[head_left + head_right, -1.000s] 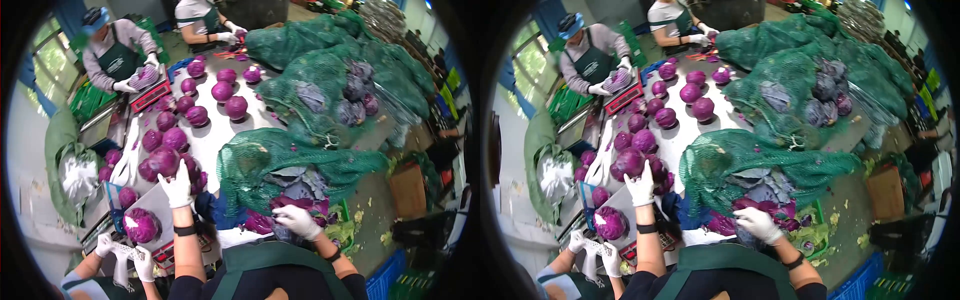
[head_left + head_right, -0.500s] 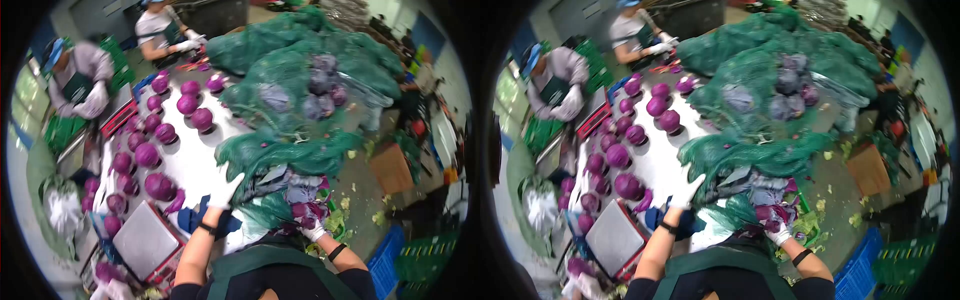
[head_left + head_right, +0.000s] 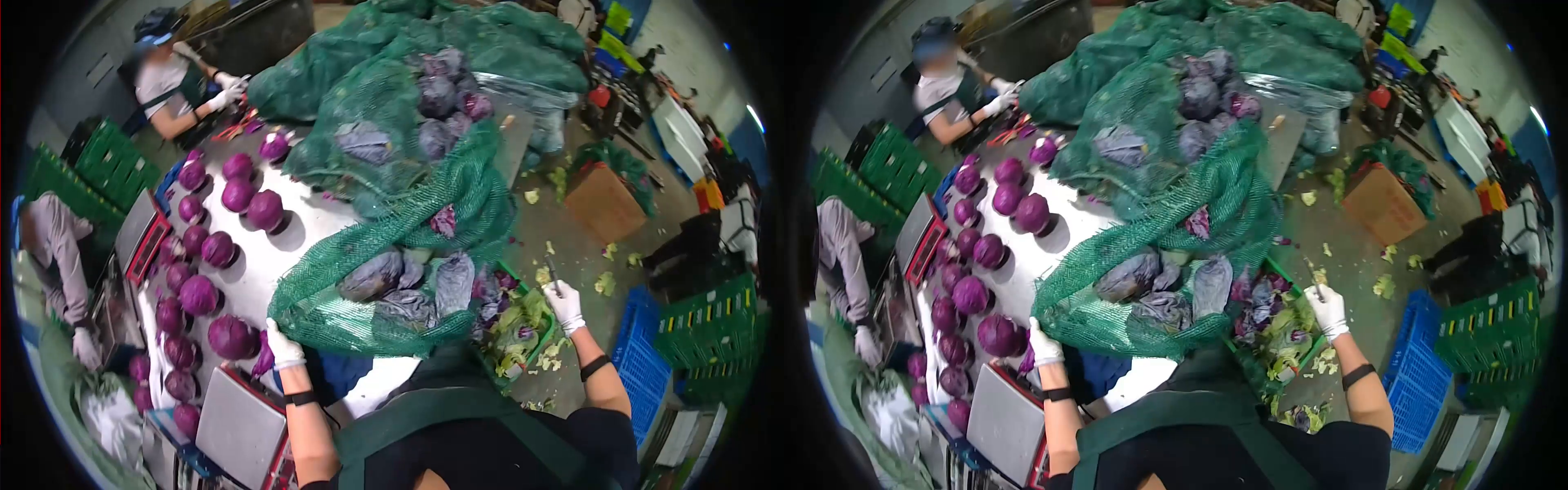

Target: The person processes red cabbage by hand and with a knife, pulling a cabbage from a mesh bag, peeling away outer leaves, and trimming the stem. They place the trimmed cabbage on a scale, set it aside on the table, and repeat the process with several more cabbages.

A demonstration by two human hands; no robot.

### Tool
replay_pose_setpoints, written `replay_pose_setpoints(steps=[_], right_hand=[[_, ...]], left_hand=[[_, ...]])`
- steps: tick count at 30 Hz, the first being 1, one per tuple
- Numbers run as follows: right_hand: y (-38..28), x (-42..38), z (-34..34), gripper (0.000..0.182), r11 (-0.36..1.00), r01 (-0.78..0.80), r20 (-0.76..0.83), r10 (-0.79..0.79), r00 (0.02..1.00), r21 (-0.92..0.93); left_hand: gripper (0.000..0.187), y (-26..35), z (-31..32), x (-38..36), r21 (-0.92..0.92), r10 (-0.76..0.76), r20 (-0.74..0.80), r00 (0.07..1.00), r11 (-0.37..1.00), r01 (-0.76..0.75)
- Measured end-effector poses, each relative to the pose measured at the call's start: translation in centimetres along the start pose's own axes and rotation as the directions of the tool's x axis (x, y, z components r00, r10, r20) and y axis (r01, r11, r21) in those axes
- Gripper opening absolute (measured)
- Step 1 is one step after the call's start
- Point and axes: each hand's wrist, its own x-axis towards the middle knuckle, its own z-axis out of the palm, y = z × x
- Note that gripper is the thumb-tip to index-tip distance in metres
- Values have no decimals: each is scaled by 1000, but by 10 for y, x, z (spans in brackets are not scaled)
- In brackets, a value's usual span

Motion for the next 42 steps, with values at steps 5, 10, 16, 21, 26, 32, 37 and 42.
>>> replay_pose_setpoints(steps=[5,10,16,21,26,32,37,42], right_hand=[[-141,-16,55,23,948,48,227,-124,966,315],[-217,-21,140,53,827,18,432,-312,846,562],[-170,-32,158,62,758,-458,799,-135,587,464],[-142,-39,163,104,809,245,541,-549,637,534],[-161,-25,155,30,737,-360,581,-53,812,571],[-199,-15,116,14,679,-276,486,-136,863,680],[-164,-29,143,29,921,103,442,-275,854,375],[-145,-58,136,35,823,-359,590,36,806,440]], left_hand=[[38,33,93,-80,708,779,30,626,426,-564],[61,5,157,-161,293,-72,952,296,-48,-955],[103,-61,61,-150,780,-319,596,737,446,-438],[80,-81,52,-157,746,-191,597,779,491,-450],[50,-69,69,-130,752,-220,550,805,551,-363],[47,-51,103,-157,876,-485,450,750,401,-267],[35,-61,98,-159,632,42,772,634,45,-774],[17,-40,146,-141,609,205,694,690,345,-714]])
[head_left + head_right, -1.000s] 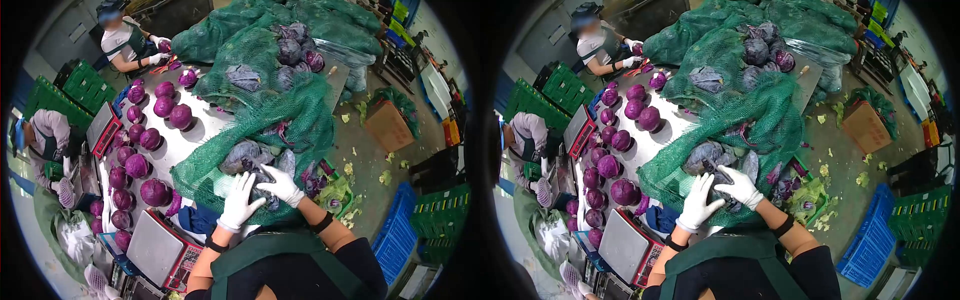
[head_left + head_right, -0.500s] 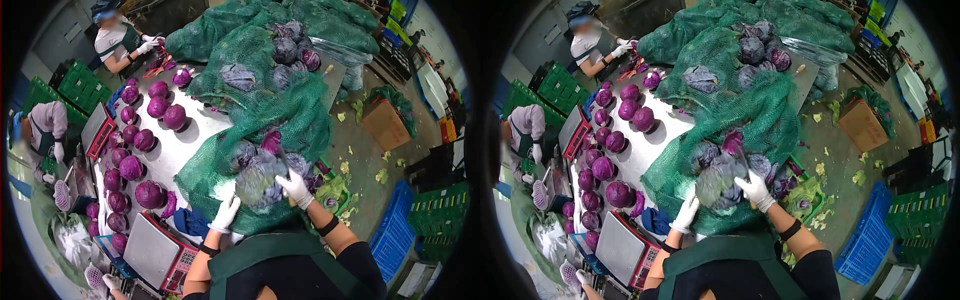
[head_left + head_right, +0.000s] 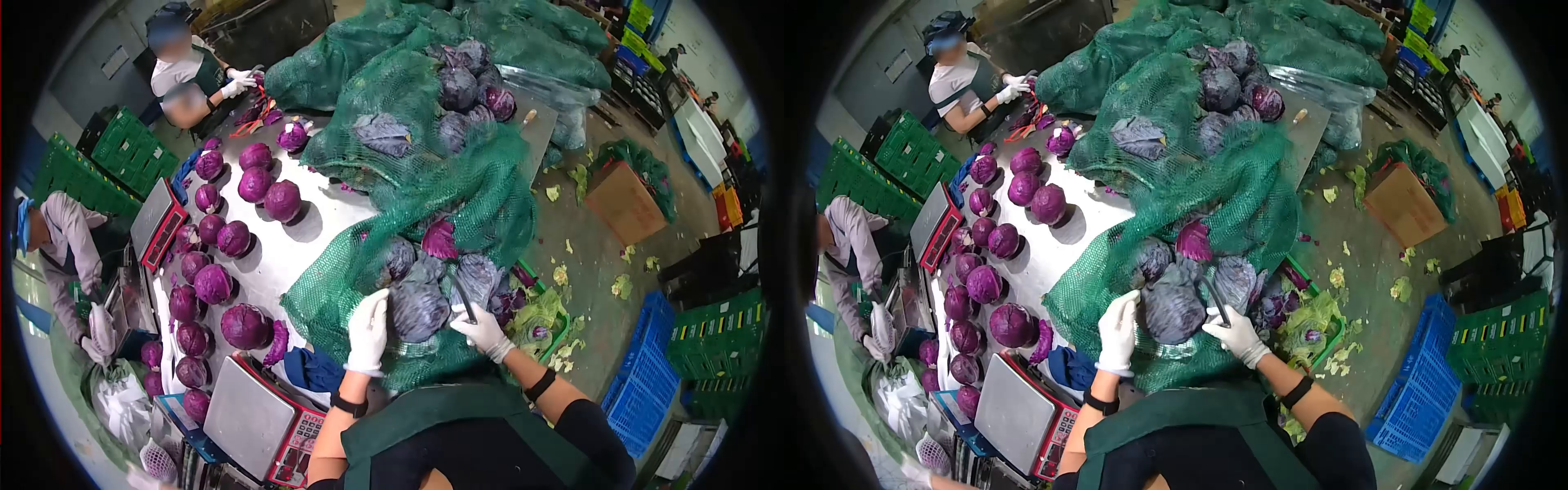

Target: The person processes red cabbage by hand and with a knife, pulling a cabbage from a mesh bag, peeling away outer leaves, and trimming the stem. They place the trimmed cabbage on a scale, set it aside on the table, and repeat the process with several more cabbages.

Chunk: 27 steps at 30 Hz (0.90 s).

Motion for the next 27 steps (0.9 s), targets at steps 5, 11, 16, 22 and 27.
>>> replay_pose_setpoints(steps=[5,11,16,22,27], right_hand=[[23,13,-10,42,984,-100,132,80,988,146],[25,12,4,64,982,-187,228,174,958,39],[28,12,26,45,986,-145,165,130,978,87],[-4,13,26,61,909,238,92,-220,971,-343],[-17,12,26,92,720,434,131,-438,890,-542]], left_hand=[[28,-29,3,33,203,107,341,934,962,-184],[55,-51,-36,-2,206,-183,648,739,977,61],[76,-54,-33,-54,61,-71,607,791,997,43],[64,-41,4,-56,183,-72,518,852,983,-28],[51,-27,36,-14,445,-95,371,924,891,-88]])
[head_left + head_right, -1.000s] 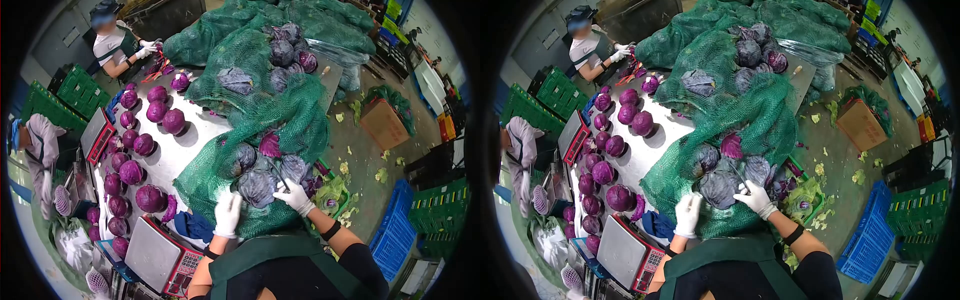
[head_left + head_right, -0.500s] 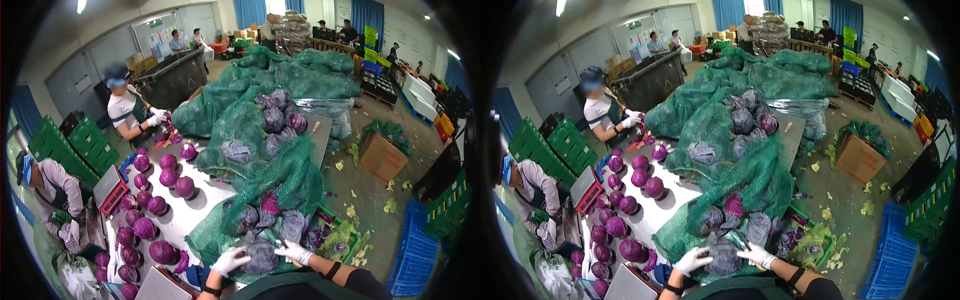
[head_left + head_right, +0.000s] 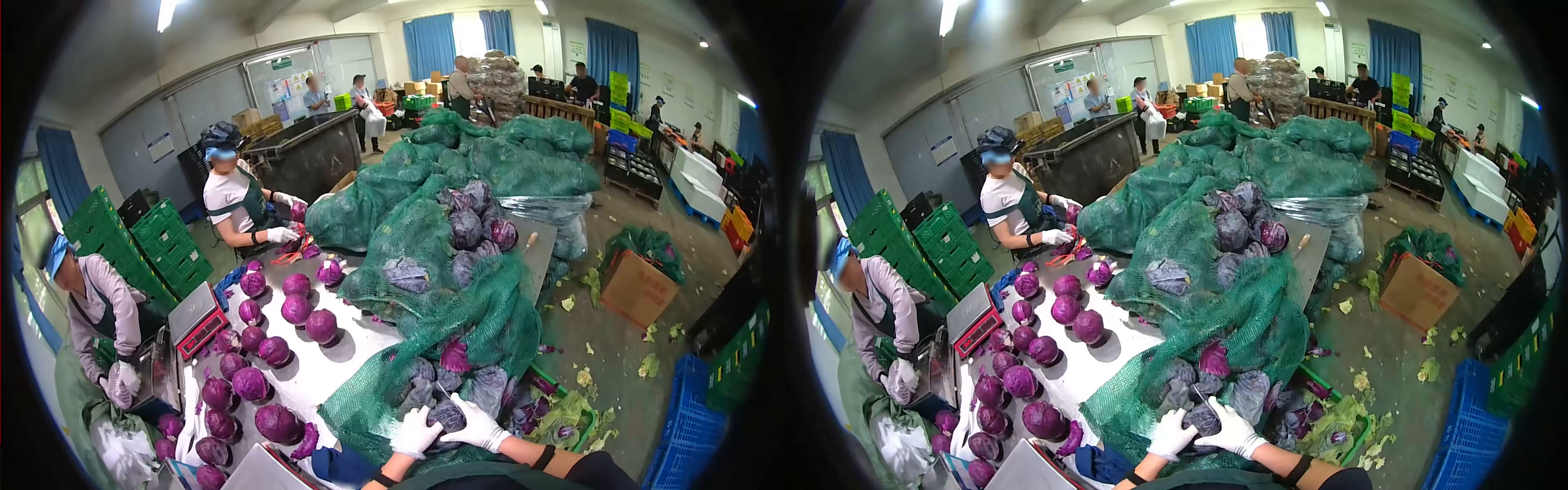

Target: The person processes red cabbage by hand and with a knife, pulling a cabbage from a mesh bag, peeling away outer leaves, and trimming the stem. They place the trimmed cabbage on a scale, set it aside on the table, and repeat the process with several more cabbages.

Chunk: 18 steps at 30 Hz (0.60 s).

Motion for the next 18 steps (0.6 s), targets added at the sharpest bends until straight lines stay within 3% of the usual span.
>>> replay_pose_setpoints(steps=[2,3,4,5,7,8,9,10,11,13,14,15,16,17,18], right_hand=[[3,4,-8,93,1000,-21,61,22,998,-17],[10,7,-9,75,1000,6,-1,-6,1000,-27],[22,13,-10,64,996,-30,-36,33,999,79],[31,16,-10,53,980,-65,-68,80,995,190],[30,24,-30,34,843,-392,104,382,918,368],[53,27,-20,29,879,-227,-33,265,964,419],[80,30,-13,26,767,-258,-23,334,942,588],[93,33,-13,24,709,-419,-8,514,858,567],[106,37,-10,23,620,-565,4,672,741,544],[214,38,38,27,773,-487,-198,595,779,406],[194,35,19,37,809,-482,-113,543,832,336],[203,32,19,51,863,-383,-122,441,889,329],[143,21,-12,61,915,-394,-199,402,894,82],[127,19,-32,60,801,-292,-20,354,935,522],[71,14,-75,54,749,-475,87,495,865,461]], left_hand=[[51,-2,5,12,82,23,14,1000,996,-24],[51,-4,16,18,-12,8,-21,1000,1000,-8],[53,-8,25,20,-108,-15,-51,999,994,9],[61,-2,17,22,-171,-95,33,995,980,99],[72,2,14,21,-198,-127,31,991,971,130],[71,-6,20,19,-213,-89,-32,996,974,80],[71,-15,26,14,-228,-56,-95,994,973,33],[67,-17,18,8,-249,50,-47,998,967,-61],[72,7,-16,-1,-89,-6,169,986,996,21],[73,-17,-11,-15,53,102,232,967,992,-117],[75,-37,0,-25,-33,192,16,981,981,-191],[72,-55,7,-28,-194,272,-84,958,939,-284],[69,-72,8,-35,-495,166,122,979,865,-85],[68,-39,-33,-39,-455,110,181,977,891,-16],[71,-38,-44,-41,-576,-55,364,930,771,272]])
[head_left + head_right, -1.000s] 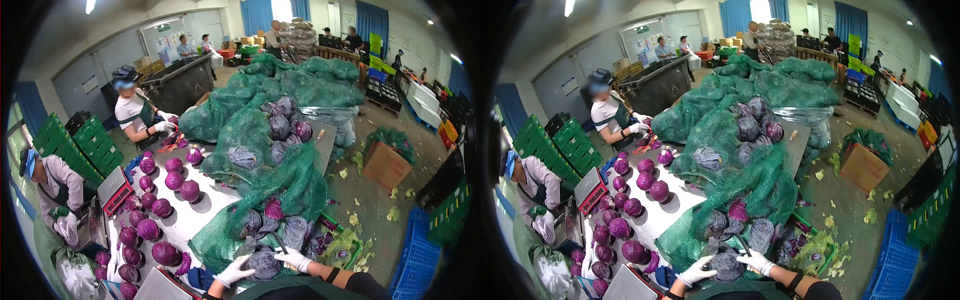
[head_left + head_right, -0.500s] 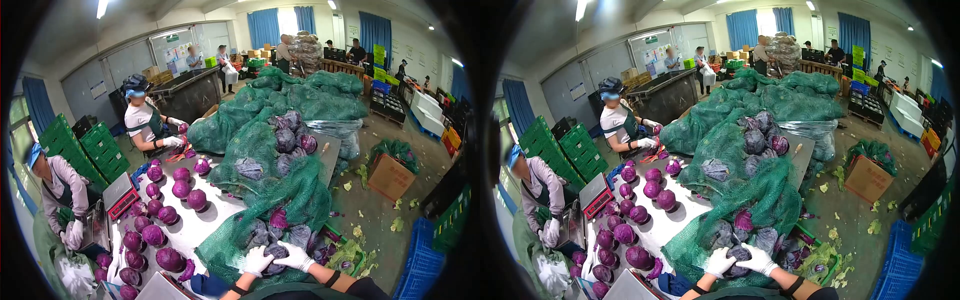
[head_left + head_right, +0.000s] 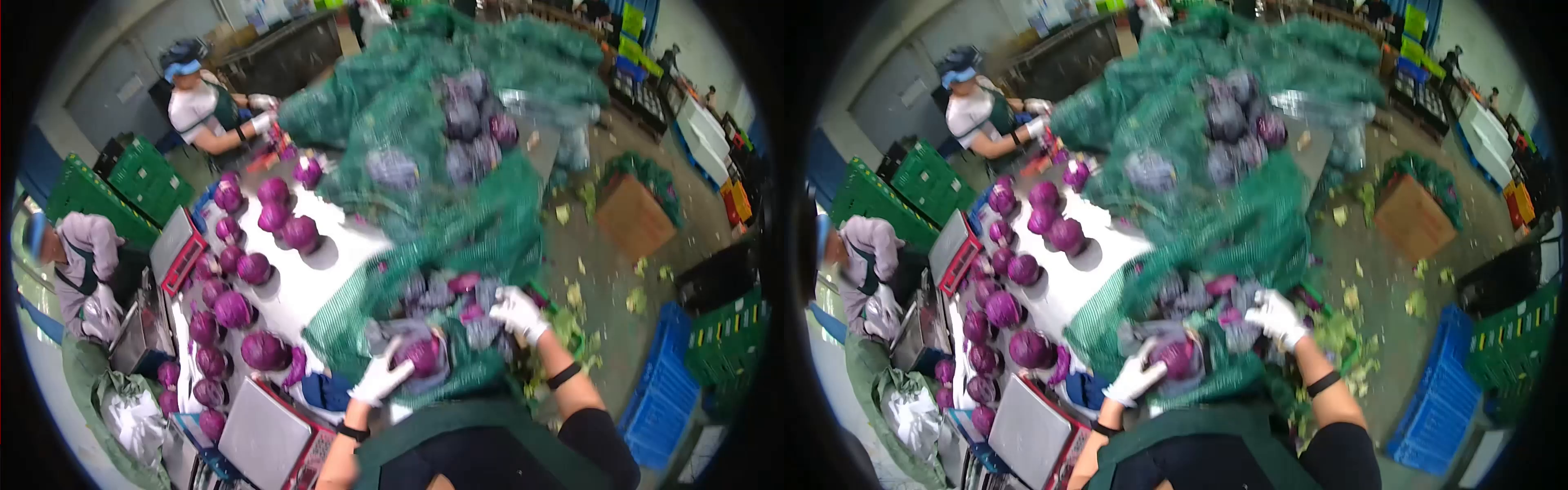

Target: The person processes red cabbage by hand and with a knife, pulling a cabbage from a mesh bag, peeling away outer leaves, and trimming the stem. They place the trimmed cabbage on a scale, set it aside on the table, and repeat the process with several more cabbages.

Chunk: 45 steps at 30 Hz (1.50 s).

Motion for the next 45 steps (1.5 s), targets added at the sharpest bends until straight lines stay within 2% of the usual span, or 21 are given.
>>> replay_pose_setpoints(steps=[3,6,7,8,15,16,17,21,22,27,30,31,33,35,37,39,40,41,43,44,45], right_hand=[[-30,-32,-22,41,950,252,-194,-216,957,186],[-42,-74,2,40,996,66,90,-61,994,-55],[-17,-68,21,36,537,647,137,-703,698,-541],[-15,-80,30,30,703,456,249,-383,889,-546],[28,-53,78,14,402,596,385,-492,781,-695],[21,-43,83,14,498,427,350,-245,904,-755],[21,-37,82,15,494,438,361,-248,899,-751],[19,-53,75,15,384,619,462,-428,777,-685],[4,-60,73,17,484,432,435,-114,893,-761],[64,-23,93,32,663,304,343,-75,936,-684],[55,-32,90,43,758,143,294,67,953,-636],[46,-36,89,52,779,131,296,73,952,-613],[44,-46,98,59,833,308,285,-190,939,-460],[46,-41,111,62,835,322,309,-194,931,-445],[45,-24,113,59,981,-181,331,193,924,-68],[38,-25,109,60,982,-190,388,177,904,-4],[36,-31,112,58,994,-102,357,107,928,-33],[51,-30,116,59,938,216,323,-123,938,-272],[2,-55,110,60,856,348,389,-192,901,-382],[-8,-63,106,59,836,393,366,-254,895,-382],[-17,-70,101,58,833,429,322,-323,890,-349]], left_hand=[[89,15,22,-8,204,36,-259,965,979,18],[100,27,45,-2,354,12,-388,922,925,137],[100,31,48,-1,360,13,-375,927,924,132],[102,37,49,0,405,-3,-359,933,901,159],[93,35,73,8,698,197,-340,919,708,106],[92,38,77,9,719,195,-313,929,689,97],[92,40,80,11,739,198,-287,937,668,85],[92,38,72,13,800,295,-249,923,599,25],[93,32,71,13,795,308,-242,920,606,6],[98,41,75,18,803,326,-197,925,594,-38],[101,36,51,15,730,364,-140,921,666,-152],[103,31,35,5,610,178,-64,982,786,-103],[101,-6,14,-15,425,184,-98,978,897,-126],[104,-21,13,-33,259,-38,-180,983,962,85],[102,-31,25,-37,351,257,-320,912,926,-138],[110,-34,30,-37,225,297,-330,896,947,-231],[108,-43,32,-39,53,224,-337,914,974,-219],[107,-51,33,-40,-120,149,-322,935,973,-196],[93,-27,31,-39,-458,3,-258,966,880,-125],[70,-6,31,-35,-485,-64,-159,985,875,-22],[55,-30,19,-25,-109,-408,23,913,907,408]])
